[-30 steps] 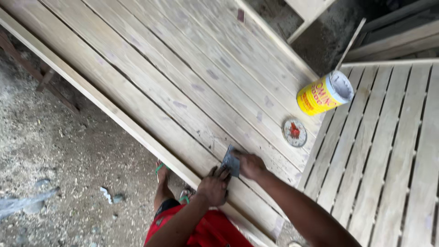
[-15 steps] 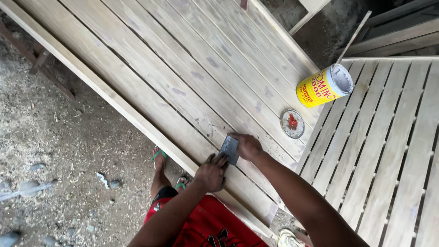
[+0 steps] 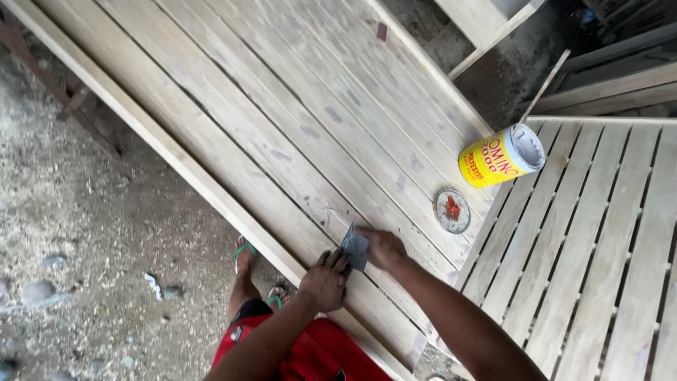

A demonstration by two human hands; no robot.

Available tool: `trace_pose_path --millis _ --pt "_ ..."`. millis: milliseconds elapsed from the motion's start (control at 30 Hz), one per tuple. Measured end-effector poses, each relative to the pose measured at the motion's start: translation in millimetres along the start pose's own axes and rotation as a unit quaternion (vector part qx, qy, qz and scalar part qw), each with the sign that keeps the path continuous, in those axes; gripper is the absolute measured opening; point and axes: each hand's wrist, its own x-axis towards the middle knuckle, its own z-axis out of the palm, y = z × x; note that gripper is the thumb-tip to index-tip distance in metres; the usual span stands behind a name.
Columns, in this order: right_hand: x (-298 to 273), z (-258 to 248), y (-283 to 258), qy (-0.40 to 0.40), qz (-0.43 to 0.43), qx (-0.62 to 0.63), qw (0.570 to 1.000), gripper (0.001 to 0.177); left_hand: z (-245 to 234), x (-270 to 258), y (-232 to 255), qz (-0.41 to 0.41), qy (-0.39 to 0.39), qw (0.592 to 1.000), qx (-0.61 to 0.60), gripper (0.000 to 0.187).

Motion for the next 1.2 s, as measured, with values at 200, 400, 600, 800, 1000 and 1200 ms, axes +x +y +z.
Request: trace_pose_path --millis 200,400,600,800,1000,1200 --pt "-25.2 -11.2 -9.6 0.002 -0.066 -0.071 0.995 0.07 11.2 1.5 4.3 -0.014 0.025 1.0 -0.012 0.057" --pt "-1.2 -9.9 4.8 0.073 -0.11 -0.023 0.991 0.062 -5.9 -0.5 3.8 -0.029 0.01 0.999 0.029 0.062" --pt "-6.5 -0.8 9.1 0.015 -0.059 -0.043 0.997 0.071 -12.4 -3.2 5.9 -0.026 0.02 0.999 -0.008 0.065" --pt "-24.2 -4.8 0.6 -0.007 -0.085 -0.093 0.992 0.079 -18.3 -11.5 14.9 -0.037 -0.008 0.999 -0.017 0.063" --pt "-14.5 -30.7 -18.3 -0.08 0.069 0.035 0.994 0.065 -22.7 -5.2 7.3 -0.031 0.008 0.999 -0.001 0.065" --pt "-8.6 -19.5 -5.1 -0.041 0.002 -0.033 0.999 0.072 -18.1 -5.0 6.4 -0.035 -0.006 0.999 0.001 0.063"
